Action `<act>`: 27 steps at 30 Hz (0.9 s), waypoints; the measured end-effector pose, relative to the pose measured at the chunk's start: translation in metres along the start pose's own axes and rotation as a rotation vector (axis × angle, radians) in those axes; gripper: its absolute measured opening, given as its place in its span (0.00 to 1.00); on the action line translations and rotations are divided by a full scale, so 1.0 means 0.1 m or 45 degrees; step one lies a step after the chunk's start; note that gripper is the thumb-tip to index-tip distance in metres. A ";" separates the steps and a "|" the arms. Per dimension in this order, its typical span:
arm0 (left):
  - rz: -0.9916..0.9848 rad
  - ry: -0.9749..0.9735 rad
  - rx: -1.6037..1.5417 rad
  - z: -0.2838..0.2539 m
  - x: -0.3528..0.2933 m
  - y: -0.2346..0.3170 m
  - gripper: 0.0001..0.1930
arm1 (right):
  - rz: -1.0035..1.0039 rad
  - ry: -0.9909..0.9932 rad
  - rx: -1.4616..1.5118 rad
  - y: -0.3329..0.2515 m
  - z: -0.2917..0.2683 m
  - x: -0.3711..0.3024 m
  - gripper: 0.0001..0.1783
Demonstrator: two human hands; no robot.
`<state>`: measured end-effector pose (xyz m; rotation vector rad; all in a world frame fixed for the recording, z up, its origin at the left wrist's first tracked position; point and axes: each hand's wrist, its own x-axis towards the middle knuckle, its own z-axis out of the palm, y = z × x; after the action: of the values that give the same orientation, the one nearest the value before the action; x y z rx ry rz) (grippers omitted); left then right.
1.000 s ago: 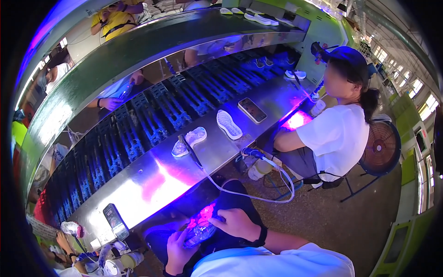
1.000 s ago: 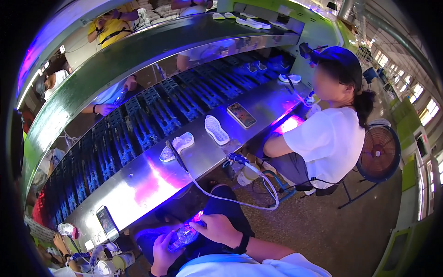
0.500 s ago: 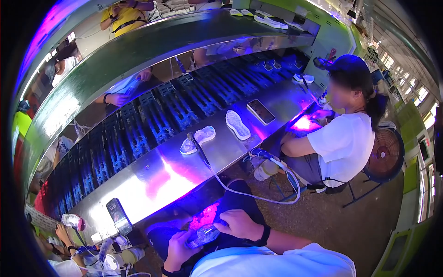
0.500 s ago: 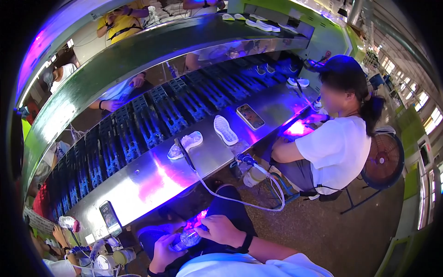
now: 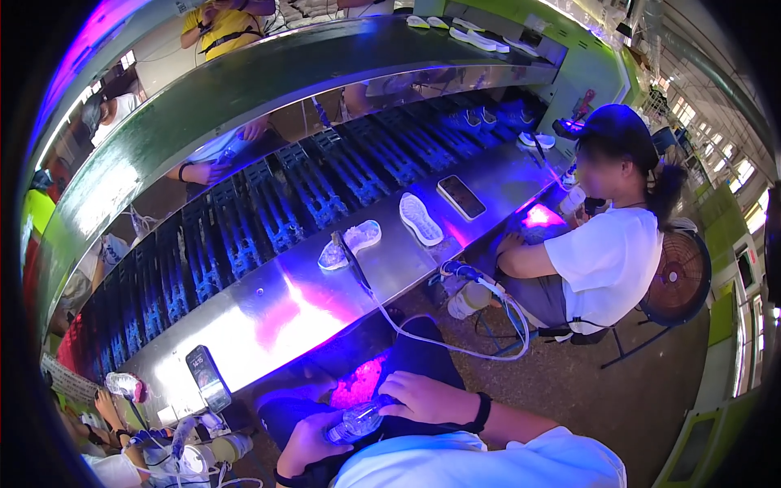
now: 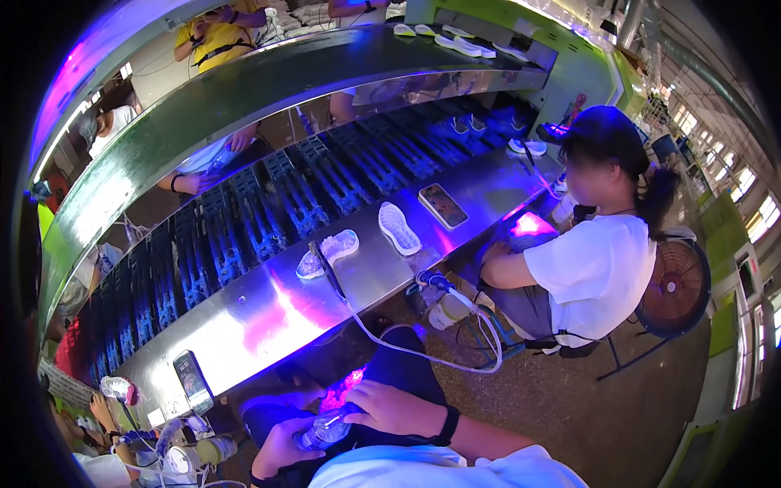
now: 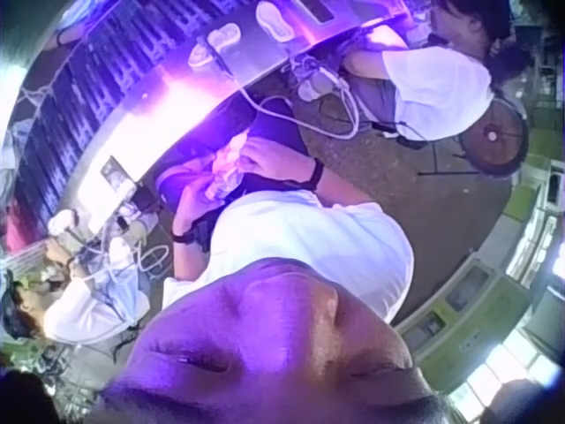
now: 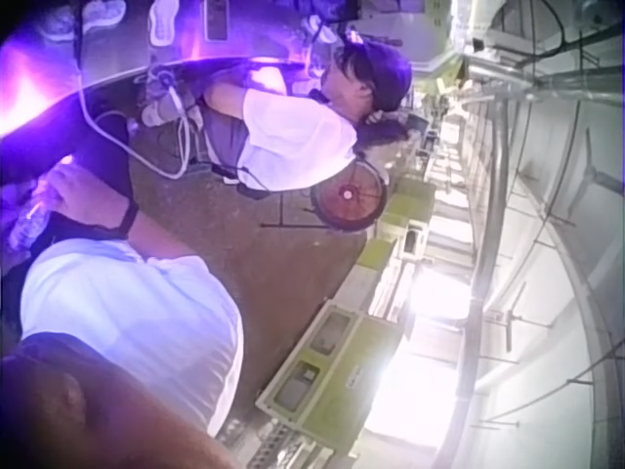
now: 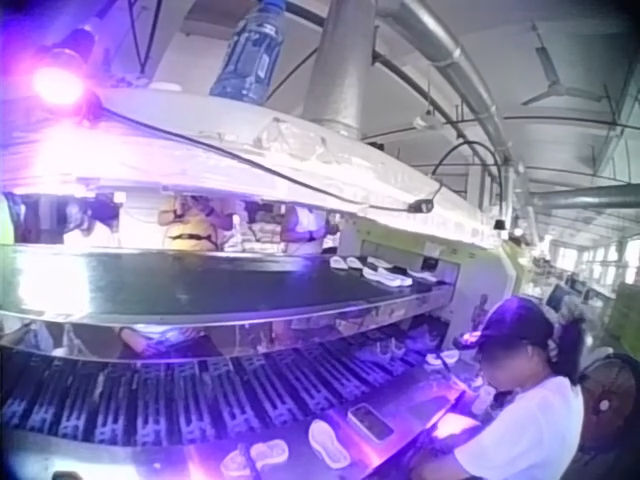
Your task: The recorder is assembling shoe components on a factory conveyor belt, specifically applying a adhesive or coating to a shoe upper.
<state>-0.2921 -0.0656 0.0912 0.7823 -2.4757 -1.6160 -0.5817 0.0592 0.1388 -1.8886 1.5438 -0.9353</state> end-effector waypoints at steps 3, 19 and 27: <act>0.026 0.013 0.118 -0.05 -0.02 -0.02 0.39 | 0.102 -0.178 0.096 0.02 -0.02 -0.05 0.20; 0.033 0.076 0.084 0.01 0.01 -0.05 0.35 | -0.134 -0.008 0.288 -0.12 -0.16 -0.03 0.15; 0.194 0.414 0.108 -0.43 -0.09 0.68 0.39 | 0.410 0.281 0.879 0.21 0.06 -0.09 0.24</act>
<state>-0.2946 -0.0760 0.1717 0.7746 -2.3186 -1.2307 -0.5909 0.0634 0.1179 -1.0520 1.3424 -1.3352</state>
